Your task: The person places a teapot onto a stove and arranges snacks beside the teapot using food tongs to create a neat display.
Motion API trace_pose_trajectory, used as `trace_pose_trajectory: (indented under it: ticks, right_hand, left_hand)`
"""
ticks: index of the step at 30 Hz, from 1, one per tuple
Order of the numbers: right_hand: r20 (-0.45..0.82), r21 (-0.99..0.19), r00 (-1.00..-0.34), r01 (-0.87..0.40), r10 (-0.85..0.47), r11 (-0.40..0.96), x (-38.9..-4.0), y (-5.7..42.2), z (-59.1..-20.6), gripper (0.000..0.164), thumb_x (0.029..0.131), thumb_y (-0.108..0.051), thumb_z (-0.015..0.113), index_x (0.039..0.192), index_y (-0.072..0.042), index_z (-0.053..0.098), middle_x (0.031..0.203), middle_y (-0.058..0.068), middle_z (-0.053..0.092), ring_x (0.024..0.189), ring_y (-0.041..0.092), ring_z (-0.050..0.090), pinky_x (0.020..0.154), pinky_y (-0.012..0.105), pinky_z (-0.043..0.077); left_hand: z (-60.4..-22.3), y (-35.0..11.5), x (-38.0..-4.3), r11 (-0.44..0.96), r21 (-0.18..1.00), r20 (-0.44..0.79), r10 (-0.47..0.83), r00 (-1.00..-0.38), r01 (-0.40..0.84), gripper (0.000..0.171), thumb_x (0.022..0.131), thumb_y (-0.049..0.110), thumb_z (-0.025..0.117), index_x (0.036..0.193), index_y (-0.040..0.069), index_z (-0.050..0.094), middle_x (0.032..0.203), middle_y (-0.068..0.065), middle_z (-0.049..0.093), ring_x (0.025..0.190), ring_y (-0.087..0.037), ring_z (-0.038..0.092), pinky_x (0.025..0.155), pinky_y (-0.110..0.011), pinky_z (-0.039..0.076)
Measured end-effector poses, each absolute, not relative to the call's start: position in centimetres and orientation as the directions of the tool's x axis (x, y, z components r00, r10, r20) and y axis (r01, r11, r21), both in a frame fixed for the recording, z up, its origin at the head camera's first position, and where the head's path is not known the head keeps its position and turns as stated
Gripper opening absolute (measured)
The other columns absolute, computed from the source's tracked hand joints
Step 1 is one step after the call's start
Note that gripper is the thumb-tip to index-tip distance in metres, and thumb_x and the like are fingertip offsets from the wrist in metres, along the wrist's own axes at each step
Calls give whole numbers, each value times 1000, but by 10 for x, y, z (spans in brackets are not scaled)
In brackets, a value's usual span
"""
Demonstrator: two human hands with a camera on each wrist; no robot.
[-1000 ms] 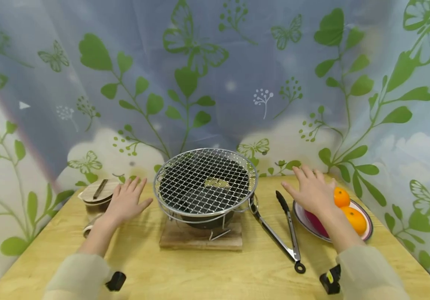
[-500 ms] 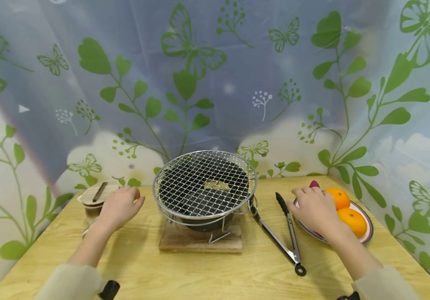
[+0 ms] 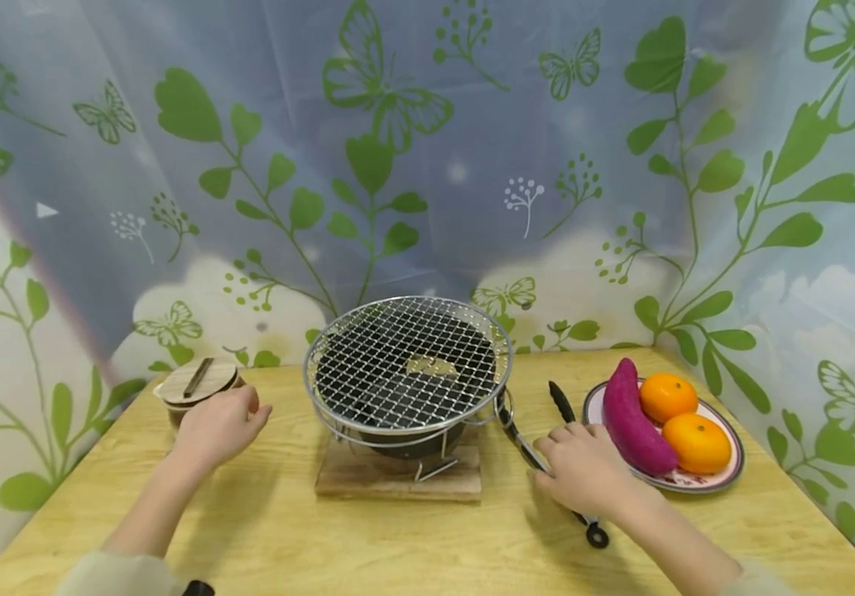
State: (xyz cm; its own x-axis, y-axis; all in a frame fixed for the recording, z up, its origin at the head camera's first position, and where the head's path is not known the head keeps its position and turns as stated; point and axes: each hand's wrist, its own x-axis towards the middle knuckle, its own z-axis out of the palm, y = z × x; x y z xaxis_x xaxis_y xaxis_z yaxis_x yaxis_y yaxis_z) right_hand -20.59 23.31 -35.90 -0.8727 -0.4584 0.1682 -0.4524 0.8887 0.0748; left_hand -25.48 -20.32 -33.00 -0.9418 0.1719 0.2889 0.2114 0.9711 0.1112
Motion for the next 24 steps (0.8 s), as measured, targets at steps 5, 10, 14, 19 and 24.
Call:
trace_pose_trajectory:
  ticks: [5,10,14,19,24]
  right_hand:
    - [190,46,-802,-568,-566,822,-202,217,-368,34,85,-37,62,105,-10,66,101,4,62,99,29,55,80,51,44]
    - [179,26,-745,-650,-643,760,-201,206,-374,35,86,-33,62,110,-9,64,105,5,60,100,29,54,81,51,44]
    - [213,52,-700,-688,-682,724,-201,200,-378,37,84,-32,63,113,-9,62,109,6,59,101,28,54,83,51,45]
    - [293,92,-628,-732,-721,675,-201,195,-383,35,83,-32,65,111,-12,63,107,3,60,98,22,55,78,45,48]
    - [293,97,-595,-760,-748,642,-203,189,-387,32,83,-33,64,108,-14,64,105,1,60,98,20,55,79,44,48]
  left_hand:
    - [-325,-213,-252,979,140,232,116,-966,152,23,90,26,54,76,8,52,62,-4,48,53,-21,48,44,-35,38]
    - [-319,-222,-252,978,184,220,57,-974,99,32,92,26,47,64,11,45,57,-4,43,51,-20,43,42,-32,32]
    - [-317,-231,-251,969,238,196,21,-980,69,38,91,24,50,58,13,35,53,0,30,47,-16,30,43,-27,24]
    - [-318,-241,-247,960,279,170,-26,-985,22,34,90,24,51,62,11,36,57,-1,31,50,-15,30,45,-27,24]
    - [-319,-255,-241,935,352,121,-92,-988,-43,27,90,25,49,73,4,44,67,-11,44,57,-23,45,47,-32,34]
